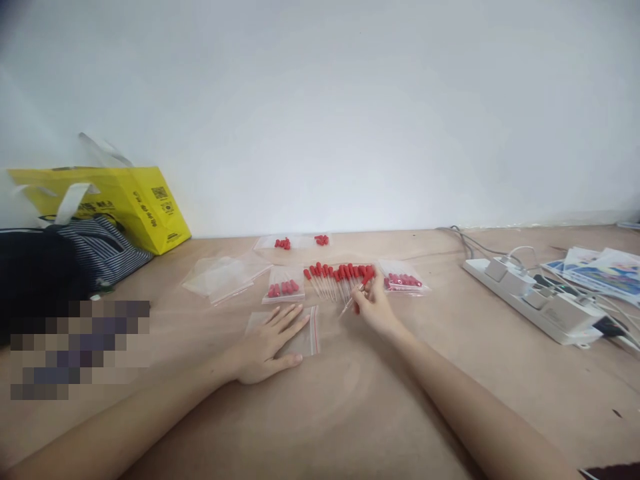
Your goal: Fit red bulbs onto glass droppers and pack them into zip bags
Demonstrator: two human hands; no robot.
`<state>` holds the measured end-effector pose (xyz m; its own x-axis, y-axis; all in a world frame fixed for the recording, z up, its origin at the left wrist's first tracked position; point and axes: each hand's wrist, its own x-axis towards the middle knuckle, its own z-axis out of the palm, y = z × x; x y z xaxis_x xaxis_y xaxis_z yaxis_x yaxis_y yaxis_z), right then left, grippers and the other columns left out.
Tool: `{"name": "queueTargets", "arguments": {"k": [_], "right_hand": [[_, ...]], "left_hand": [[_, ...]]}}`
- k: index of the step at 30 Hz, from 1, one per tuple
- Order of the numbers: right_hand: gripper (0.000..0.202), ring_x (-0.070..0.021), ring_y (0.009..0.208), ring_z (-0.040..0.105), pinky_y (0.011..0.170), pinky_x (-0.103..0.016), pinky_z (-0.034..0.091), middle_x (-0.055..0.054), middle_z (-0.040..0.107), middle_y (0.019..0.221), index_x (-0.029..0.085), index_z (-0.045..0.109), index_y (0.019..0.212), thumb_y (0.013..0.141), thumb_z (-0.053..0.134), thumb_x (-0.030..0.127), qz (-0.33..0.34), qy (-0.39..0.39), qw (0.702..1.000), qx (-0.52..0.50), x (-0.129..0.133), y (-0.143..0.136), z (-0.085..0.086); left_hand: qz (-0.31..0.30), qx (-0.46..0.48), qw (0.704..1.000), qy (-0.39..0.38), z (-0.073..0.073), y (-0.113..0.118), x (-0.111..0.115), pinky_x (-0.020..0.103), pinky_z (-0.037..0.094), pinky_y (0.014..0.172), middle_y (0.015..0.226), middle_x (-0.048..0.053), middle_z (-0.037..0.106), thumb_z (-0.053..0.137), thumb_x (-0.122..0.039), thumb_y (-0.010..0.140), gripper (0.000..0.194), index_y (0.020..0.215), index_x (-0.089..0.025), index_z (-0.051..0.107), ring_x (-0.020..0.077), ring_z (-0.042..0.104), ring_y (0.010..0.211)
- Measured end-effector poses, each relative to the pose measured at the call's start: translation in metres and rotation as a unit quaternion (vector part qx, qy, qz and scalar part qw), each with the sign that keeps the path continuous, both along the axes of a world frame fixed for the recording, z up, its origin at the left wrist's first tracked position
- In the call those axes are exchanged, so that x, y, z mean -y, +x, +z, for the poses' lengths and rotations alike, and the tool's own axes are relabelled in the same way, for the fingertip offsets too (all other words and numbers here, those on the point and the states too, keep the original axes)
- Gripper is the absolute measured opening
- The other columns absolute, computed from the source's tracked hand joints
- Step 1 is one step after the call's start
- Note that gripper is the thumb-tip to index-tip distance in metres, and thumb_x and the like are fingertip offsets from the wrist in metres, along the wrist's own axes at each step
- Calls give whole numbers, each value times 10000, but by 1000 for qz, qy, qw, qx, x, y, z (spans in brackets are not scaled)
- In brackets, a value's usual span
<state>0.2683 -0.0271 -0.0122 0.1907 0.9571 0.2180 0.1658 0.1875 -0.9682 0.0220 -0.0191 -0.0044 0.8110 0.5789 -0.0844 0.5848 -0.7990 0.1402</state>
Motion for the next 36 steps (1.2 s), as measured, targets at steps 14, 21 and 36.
{"name": "queueTargets", "arguments": {"k": [14,21,36], "right_hand": [[512,-116,553,573,580,-294,474,43,537,667,218,313,957,637,571,522,28,-36,980,-195,4,-34,-26],[331,-95,572,493,559,-249,418,-3,560,687,158,561,844,677,576,443,114,-44,992,43,7,-14,-26],[222,-76,526,421,476,-203,333,27,511,614,161,584,730,641,634,359,205,-74,966,138,8,18,-19]], "left_hand": [[17,18,1000,-11,0,4,0,445,72,1050,1419,85,80,256,-612,803,699,1356,-211,108,232,49,1300],[5,36,999,-18,-1,9,0,453,77,1048,1419,85,93,263,-599,809,685,1355,-214,111,237,62,1299],[-2,77,997,-26,6,-12,-2,449,186,1032,1379,45,271,345,-452,851,475,1286,-265,326,222,219,1269]]}}
